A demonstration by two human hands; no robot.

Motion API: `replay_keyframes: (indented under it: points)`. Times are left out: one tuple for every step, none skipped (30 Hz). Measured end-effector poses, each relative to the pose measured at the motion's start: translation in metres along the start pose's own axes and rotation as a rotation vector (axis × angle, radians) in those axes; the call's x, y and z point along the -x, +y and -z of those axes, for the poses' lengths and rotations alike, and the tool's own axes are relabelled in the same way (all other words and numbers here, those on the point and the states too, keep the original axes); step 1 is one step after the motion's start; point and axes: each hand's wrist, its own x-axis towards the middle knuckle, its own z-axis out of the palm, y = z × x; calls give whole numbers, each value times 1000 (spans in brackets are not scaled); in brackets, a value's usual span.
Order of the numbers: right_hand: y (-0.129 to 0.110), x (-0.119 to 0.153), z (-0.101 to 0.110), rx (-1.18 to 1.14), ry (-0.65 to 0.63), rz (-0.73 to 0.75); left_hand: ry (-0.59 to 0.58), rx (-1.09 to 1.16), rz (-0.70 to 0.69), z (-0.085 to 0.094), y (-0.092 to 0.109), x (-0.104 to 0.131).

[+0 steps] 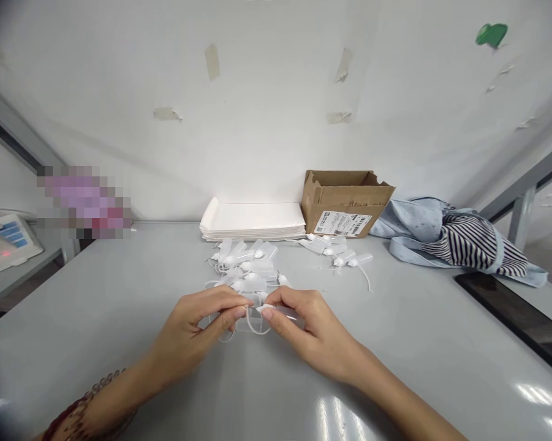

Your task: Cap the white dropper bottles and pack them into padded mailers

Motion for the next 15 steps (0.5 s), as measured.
replay_keyframes:
  points:
    - [0, 0, 0, 4, 0, 4, -2, -4, -1, 0, 0, 0]
    - [0, 0, 0, 7, 0, 7, -4, -9, 1, 0, 0, 0]
    - [0, 1, 0, 10, 0, 8, -6, -13, 3, 0, 0, 0]
    - [0, 1, 0, 13, 0, 7, -9, -18, 6, 0, 0, 0]
    - [0, 0, 0, 16, -2, 5, -11, -20, 8, 0, 0, 0]
    - [0, 0, 0, 19, -2, 4, -13, -22, 5, 0, 0, 1]
    - [0, 0, 0, 21, -4, 4, -14, -23, 2, 0, 1, 1]
    - [0, 0, 0, 22, -5, 5, -15, -21, -2, 0, 1, 1]
    - [1, 1, 0, 24, -7, 5, -15, -16, -8, 0, 1, 1]
    - [1, 1, 0, 26, -11, 5, -14, -9, -14, 0, 1, 1]
    - [1, 1, 0, 30, -10, 6, -16, -4, -18, 0, 1, 1]
    - [1, 1, 0, 36, -8, 7, -18, -1, -20, 0, 0, 0]
    - [1, 1, 0, 41, -7, 13, -24, 1, -24, 0, 0, 0]
    - [1, 1, 0, 46, -5, 22, -29, 5, -33, 0, 0, 0]
    - [0, 1, 0, 50, -3, 34, -35, 9, -44, 0, 0, 0]
